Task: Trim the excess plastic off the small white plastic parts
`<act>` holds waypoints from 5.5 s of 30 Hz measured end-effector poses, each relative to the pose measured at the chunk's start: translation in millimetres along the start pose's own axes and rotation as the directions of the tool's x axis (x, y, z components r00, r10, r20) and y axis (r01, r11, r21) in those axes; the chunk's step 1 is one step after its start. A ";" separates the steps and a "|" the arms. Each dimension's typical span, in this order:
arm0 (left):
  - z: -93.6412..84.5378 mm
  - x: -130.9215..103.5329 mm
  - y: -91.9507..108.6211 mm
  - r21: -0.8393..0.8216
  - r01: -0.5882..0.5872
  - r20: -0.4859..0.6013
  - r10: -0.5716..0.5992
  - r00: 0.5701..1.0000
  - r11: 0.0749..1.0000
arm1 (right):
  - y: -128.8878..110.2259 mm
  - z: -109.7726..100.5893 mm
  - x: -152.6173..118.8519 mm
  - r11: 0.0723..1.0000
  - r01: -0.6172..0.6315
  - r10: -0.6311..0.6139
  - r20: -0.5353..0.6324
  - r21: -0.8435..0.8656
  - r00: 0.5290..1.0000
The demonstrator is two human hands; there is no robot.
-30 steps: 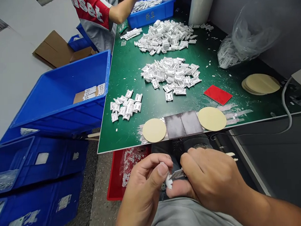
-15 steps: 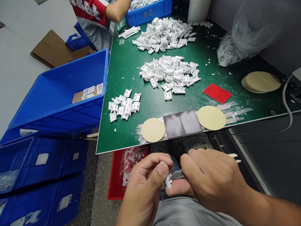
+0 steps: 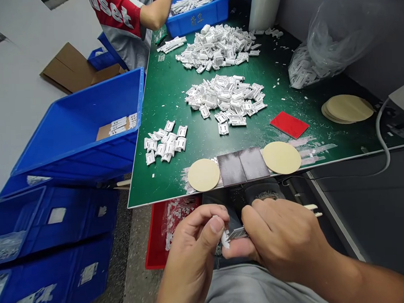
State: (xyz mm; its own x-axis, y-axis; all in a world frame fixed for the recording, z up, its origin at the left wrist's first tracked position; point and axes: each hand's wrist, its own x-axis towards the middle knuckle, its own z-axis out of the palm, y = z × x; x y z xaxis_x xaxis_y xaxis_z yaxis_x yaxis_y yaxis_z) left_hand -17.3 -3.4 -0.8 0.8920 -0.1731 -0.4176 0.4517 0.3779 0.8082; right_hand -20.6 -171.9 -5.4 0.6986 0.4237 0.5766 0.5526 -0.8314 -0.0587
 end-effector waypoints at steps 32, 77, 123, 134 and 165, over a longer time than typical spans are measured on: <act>47.0 166.6 73.9 0.933 -0.324 0.354 0.548 0.758 -0.155 | 40.5 26.2 -48.7 -0.303 -0.663 0.175 0.724 0.685 0.667; -19.0 -12.7 23.3 0.488 -0.106 0.113 0.058 0.992 0.866 | -24.7 21.8 -10.6 0.387 -0.415 0.677 0.052 0.824 0.734; -10.3 8.7 9.7 0.156 -0.069 -0.123 0.088 0.988 0.985 | -0.6 14.5 0.6 0.996 -0.050 0.051 -0.005 0.072 0.999; -9.2 14.7 4.6 0.163 -0.127 -0.146 0.151 0.978 0.978 | -2.8 16.2 0.2 0.731 -0.211 0.200 0.092 0.649 0.975; -9.1 12.7 -1.0 0.088 -0.042 -0.049 0.046 0.998 0.995 | 0.3 11.6 1.1 0.998 -0.059 0.059 0.011 -0.014 0.998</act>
State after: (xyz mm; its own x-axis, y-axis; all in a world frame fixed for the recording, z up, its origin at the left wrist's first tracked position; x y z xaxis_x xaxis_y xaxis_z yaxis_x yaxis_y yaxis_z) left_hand -6.6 2.3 -10.7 0.9099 -0.1103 -0.3999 0.4140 0.3029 0.8584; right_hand -14.4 -167.4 -14.3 0.7352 0.3774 0.5631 0.5040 -0.8599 -0.0817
